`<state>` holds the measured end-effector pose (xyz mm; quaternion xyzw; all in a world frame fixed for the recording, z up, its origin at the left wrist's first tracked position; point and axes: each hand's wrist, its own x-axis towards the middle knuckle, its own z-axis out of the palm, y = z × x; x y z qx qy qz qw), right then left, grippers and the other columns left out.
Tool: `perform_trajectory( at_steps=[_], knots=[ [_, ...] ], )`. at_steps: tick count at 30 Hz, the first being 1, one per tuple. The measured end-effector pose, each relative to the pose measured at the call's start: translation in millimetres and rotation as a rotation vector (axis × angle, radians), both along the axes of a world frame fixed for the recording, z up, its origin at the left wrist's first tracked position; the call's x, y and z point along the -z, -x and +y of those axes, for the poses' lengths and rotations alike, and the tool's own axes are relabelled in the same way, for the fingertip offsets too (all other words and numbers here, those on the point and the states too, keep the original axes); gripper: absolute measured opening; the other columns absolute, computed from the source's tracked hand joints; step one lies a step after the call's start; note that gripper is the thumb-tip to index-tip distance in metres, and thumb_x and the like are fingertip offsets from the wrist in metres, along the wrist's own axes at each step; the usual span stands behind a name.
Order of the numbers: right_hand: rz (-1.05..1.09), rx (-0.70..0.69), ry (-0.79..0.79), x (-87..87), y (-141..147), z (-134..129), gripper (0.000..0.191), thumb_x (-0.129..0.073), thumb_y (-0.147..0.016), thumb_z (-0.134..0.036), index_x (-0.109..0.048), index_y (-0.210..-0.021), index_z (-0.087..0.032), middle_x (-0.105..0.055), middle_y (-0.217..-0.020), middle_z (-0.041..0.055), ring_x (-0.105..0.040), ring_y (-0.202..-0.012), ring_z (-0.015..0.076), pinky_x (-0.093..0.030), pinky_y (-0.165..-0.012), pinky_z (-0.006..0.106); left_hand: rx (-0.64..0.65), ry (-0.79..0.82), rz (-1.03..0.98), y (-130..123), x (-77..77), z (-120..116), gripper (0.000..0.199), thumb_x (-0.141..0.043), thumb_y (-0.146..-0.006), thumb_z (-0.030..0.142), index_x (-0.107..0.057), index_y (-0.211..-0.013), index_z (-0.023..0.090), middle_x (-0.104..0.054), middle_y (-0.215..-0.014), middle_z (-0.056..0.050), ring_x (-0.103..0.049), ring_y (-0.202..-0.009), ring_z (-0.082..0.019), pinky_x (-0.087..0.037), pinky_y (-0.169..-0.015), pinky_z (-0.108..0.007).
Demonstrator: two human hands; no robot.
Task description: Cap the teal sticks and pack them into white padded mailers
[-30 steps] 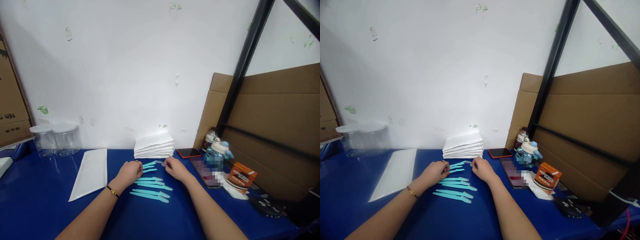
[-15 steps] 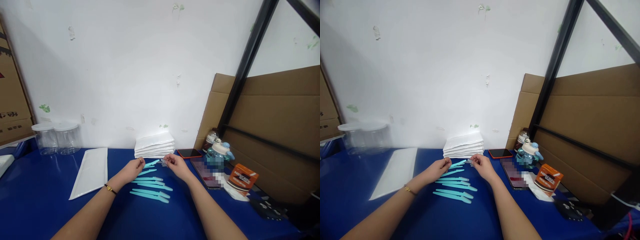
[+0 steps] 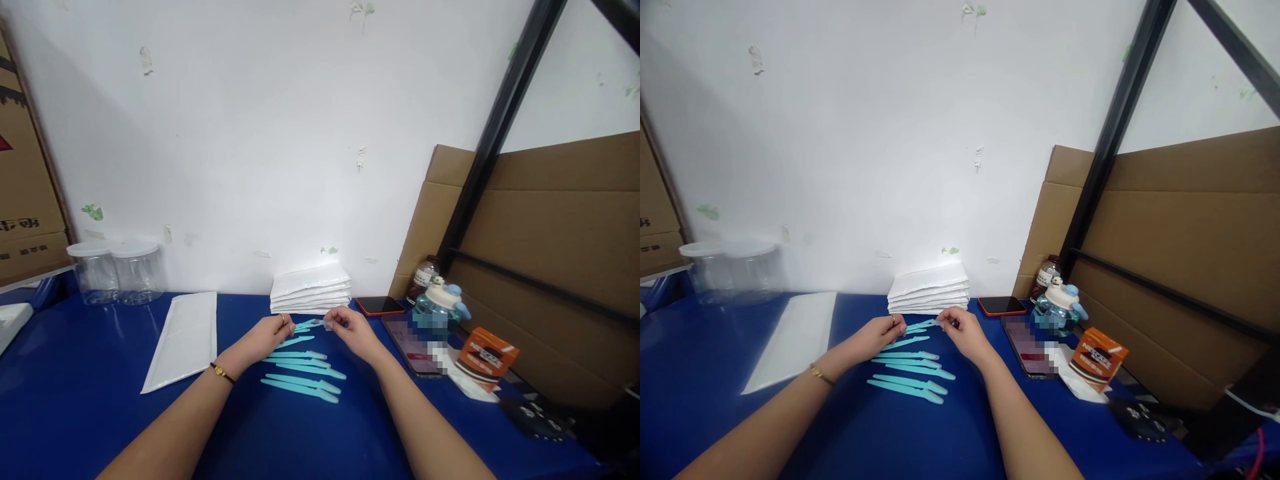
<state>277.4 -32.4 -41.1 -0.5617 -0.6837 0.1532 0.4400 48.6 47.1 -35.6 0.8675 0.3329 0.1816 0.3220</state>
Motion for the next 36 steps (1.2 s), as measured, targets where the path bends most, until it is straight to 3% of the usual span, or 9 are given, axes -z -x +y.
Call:
perform_trajectory(
  at_steps=[9,14,18,21,30,32,36],
  knots=[
    [-0.014,-0.053,0.037,-3.7,14,-4,0.014,-0.059,-0.075,-0.027,-0.068,-0.083,-0.018,-0.065,-0.075,0.0020,-0.055,-0.067,0.0135,-0.043,-0.062,0.024,0.025,-0.007,-0.003,-7,-2.2,-13,0.040,-0.030,-0.086,0.052,-0.046,-0.071,0.019,-0.047,-0.061,0.004,-0.042,-0.055,-0.011,-0.033,-0.052,-0.021],
    [0.019,-0.019,0.144,2.5,11,-3,0.022,-0.065,-0.069,-0.028,-0.066,-0.088,-0.017,-0.064,-0.070,0.0008,-0.054,-0.061,0.0120,-0.042,-0.056,0.022,0.006,-0.117,0.037,-8,-2.4,-17,0.038,-0.031,-0.086,0.049,-0.051,-0.075,0.019,-0.050,-0.064,0.003,-0.042,-0.057,-0.011,-0.032,-0.053,-0.022],
    [-0.080,-0.057,0.310,9.4,0,-2,0.010,-0.066,-0.064,-0.024,-0.068,-0.071,-0.016,-0.062,-0.061,-0.0002,-0.053,-0.055,0.0112,-0.039,-0.050,0.020,-0.022,-0.151,0.145,-4,2.8,-13,0.032,-0.044,-0.080,0.049,-0.056,-0.085,0.019,-0.055,-0.068,0.001,-0.046,-0.059,-0.013,-0.032,-0.053,-0.022],
    [-0.112,-0.117,0.390,12.3,-3,-2,0.008,-0.067,-0.062,-0.022,-0.070,-0.068,-0.017,-0.064,-0.060,0.0000,-0.054,-0.054,0.0119,-0.039,-0.050,0.020,0.000,-0.174,0.217,-3,9.1,-8,0.028,-0.048,-0.077,0.044,-0.058,-0.080,0.018,-0.057,-0.069,0.000,-0.049,-0.058,-0.014,-0.032,-0.053,-0.023],
    [-0.077,-0.121,0.385,12.8,4,0,0.008,-0.065,-0.063,-0.019,-0.071,-0.067,-0.016,-0.067,-0.061,0.0017,-0.056,-0.055,0.0135,-0.040,-0.051,0.022,-0.034,-0.200,0.298,-9,4.5,-16,0.022,-0.049,-0.076,0.037,-0.060,-0.075,0.018,-0.062,-0.072,-0.004,-0.054,-0.061,-0.016,-0.033,-0.053,-0.024],
    [-0.046,-0.078,0.353,8.0,-9,0,0.010,-0.065,-0.063,-0.022,-0.071,-0.069,-0.016,-0.067,-0.063,0.0025,-0.057,-0.057,0.0141,-0.040,-0.052,0.022,-0.016,-0.208,0.287,-8,2.2,-19,0.021,-0.051,-0.075,0.037,-0.061,-0.078,0.018,-0.063,-0.075,-0.005,-0.056,-0.065,-0.017,-0.035,-0.055,-0.024],
    [-0.025,0.195,0.206,0.7,-45,0,0.014,-0.059,-0.069,-0.024,-0.068,-0.074,-0.014,-0.068,-0.069,0.0039,-0.059,-0.064,0.0153,-0.042,-0.057,0.022,0.020,-0.209,0.252,-4,-2.7,-24,0.026,-0.056,-0.072,0.040,-0.063,-0.088,0.021,-0.064,-0.085,-0.004,-0.057,-0.071,-0.017,-0.036,-0.057,-0.023]
  ],
)
